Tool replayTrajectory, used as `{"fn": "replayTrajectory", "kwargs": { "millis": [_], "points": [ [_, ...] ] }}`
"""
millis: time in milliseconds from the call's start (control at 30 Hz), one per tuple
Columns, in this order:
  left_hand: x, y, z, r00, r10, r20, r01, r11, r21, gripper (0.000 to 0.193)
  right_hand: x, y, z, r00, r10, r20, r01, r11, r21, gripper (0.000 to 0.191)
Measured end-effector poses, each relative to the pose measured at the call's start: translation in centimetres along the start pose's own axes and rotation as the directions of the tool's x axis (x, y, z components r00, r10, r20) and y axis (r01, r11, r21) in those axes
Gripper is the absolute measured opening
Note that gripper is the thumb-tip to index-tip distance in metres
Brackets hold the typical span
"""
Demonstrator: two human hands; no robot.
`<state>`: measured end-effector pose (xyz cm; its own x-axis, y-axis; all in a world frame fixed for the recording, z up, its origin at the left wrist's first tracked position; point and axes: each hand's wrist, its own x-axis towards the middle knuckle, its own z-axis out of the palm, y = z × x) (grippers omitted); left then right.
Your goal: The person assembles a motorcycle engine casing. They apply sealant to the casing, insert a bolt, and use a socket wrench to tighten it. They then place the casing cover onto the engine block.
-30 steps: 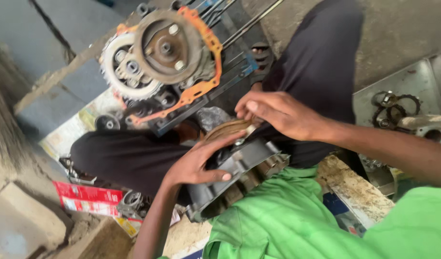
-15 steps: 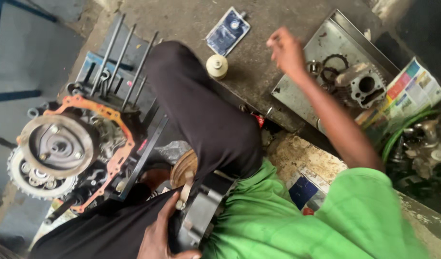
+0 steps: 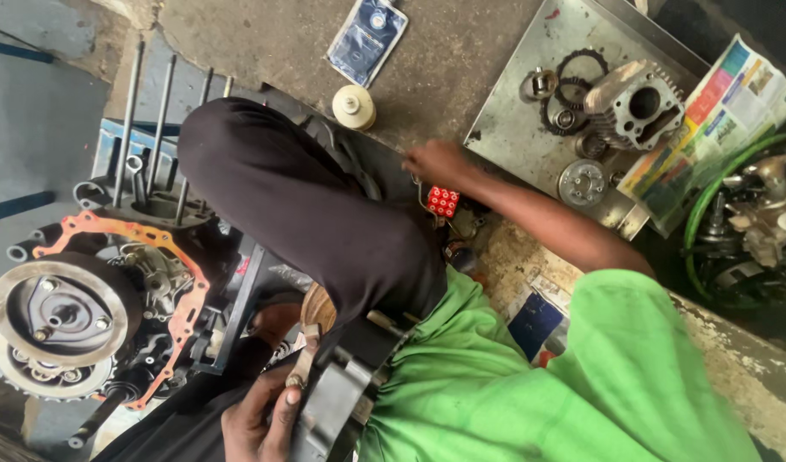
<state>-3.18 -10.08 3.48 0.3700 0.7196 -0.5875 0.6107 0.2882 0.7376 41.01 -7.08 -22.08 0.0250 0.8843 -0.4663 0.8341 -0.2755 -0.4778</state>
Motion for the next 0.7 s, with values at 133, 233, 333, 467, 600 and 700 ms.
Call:
{"fn": "replayTrajectory", "kwargs": {
  "millis": [133, 233, 333, 467, 600, 700],
  "points": [
    [0.0, -1.6, 0.1, 1.000, -0.023, -0.021, 0.020, 0.987, -0.159, 0.026, -1.8, 0.0, 3.2, 0.984, -0.026, 0.175, 0.047, 0.992, -0.119, 0.027],
    [-0.5, -3.5, 0.1, 0.999, 0.015, -0.030, -0.022, 0.969, -0.245, 0.026, -2.5, 0.6, 4.9, 0.971, 0.011, 0.240, 0.047, 0.971, -0.236, 0.023],
    [-0.7, -5.6, 0.2, 0.995, 0.078, -0.056, -0.089, 0.965, -0.247, 0.027, -3.6, 0.8, 5.7, 0.930, 0.017, 0.368, 0.109, 0.941, -0.320, 0.027],
    [-0.1, -7.6, 0.9, 0.969, 0.224, -0.106, -0.243, 0.939, -0.242, 0.026, -5.6, -0.3, 6.5, 0.897, 0.002, 0.442, 0.234, 0.846, -0.479, 0.023],
    [-0.4, -8.1, 2.6, 0.927, 0.310, -0.211, -0.349, 0.919, -0.185, 0.027, -6.3, -1.8, 6.9, 0.852, -0.017, 0.524, 0.197, 0.937, -0.290, 0.034],
    [-0.7, -6.8, 2.3, 0.919, 0.319, -0.231, -0.323, 0.946, 0.020, 0.029, -5.3, -2.0, 6.8, 0.900, -0.011, 0.436, 0.149, 0.947, -0.284, 0.031]
  ]
}}
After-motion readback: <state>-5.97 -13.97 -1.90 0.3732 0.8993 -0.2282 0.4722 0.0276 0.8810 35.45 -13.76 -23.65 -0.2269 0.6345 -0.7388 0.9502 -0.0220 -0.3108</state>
